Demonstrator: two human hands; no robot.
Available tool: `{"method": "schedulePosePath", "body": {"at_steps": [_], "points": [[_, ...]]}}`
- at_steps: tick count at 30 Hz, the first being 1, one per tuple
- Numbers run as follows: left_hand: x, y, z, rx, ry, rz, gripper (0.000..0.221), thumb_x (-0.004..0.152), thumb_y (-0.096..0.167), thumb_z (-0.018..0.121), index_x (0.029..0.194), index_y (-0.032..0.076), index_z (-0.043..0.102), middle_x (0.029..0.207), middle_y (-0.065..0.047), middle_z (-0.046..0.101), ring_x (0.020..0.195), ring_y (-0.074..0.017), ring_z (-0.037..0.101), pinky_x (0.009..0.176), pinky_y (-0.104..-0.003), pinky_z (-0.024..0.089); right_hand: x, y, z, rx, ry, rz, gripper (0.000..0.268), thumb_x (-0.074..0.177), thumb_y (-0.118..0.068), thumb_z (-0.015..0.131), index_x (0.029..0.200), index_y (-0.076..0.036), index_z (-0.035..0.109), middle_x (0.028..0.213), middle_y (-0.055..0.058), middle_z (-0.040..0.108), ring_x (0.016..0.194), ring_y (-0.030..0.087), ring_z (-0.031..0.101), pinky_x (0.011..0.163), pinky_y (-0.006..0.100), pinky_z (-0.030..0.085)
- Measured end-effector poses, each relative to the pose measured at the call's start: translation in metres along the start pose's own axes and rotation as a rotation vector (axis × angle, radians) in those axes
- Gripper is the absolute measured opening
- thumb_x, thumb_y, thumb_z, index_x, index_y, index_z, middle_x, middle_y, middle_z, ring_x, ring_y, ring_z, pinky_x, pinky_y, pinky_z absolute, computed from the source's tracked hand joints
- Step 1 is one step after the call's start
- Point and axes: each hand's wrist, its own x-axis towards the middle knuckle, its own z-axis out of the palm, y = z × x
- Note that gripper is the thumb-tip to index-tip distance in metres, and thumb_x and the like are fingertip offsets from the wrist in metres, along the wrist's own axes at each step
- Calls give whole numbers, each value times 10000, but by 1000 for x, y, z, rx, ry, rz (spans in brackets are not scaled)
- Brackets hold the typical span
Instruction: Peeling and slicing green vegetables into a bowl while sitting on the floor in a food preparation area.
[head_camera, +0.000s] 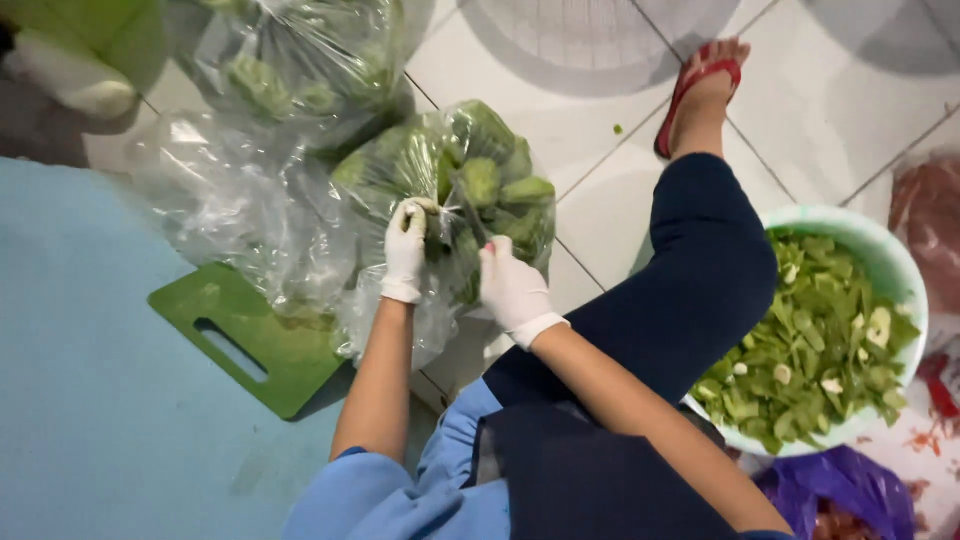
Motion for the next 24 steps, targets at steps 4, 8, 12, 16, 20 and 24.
{"method": "schedulePosePath", "body": {"at_steps": [4,8,12,16,20,24], "points": [[-5,12,7,-95,30,-61,246,999,173,399,823,135,567,737,3,573,694,-94,475,663,-212,420,10,-5,19,-57,-54,-10,270,979,-400,229,1096,-170,307,692,140,656,761,372,680,713,466,529],[-4,14,10,-97,42,-108,228,996,127,365,840,160,528,654,32,471,542,-49,386,487,-172,347,19,-5,38,-40,-61,-53,254,983,-350,244,1078,-122,303,677,164,649,731,391,677,697,474,530],[-10,31,18,-150,108,-246,231,977,71,335,859,150,516,616,50,422,449,-7,304,403,-127,251,27,-9,56,31,-90,-100,284,970,-293,285,1091,-38,321,688,223,651,735,413,675,711,474,523],[-20,24,14,-36,155,-291,240,970,84,346,838,169,527,712,47,515,538,9,432,465,-81,313,55,-17,85,88,-64,-100,292,980,-244,247,1097,2,351,673,250,637,735,417,671,683,488,523],[-23,45,3,-15,171,-307,206,932,50,368,845,146,528,649,45,450,506,3,368,446,-102,299,51,-25,81,88,-161,-86,396,963,-334,213,1134,8,316,722,205,650,763,435,664,706,513,525],[-29,70,5,-92,181,-378,222,957,74,324,838,154,494,545,52,359,408,2,262,369,-115,206,59,-9,121,-84,-56,-85,423,972,-308,290,1191,51,338,654,154,639,644,368,679,590,470,547]]}}
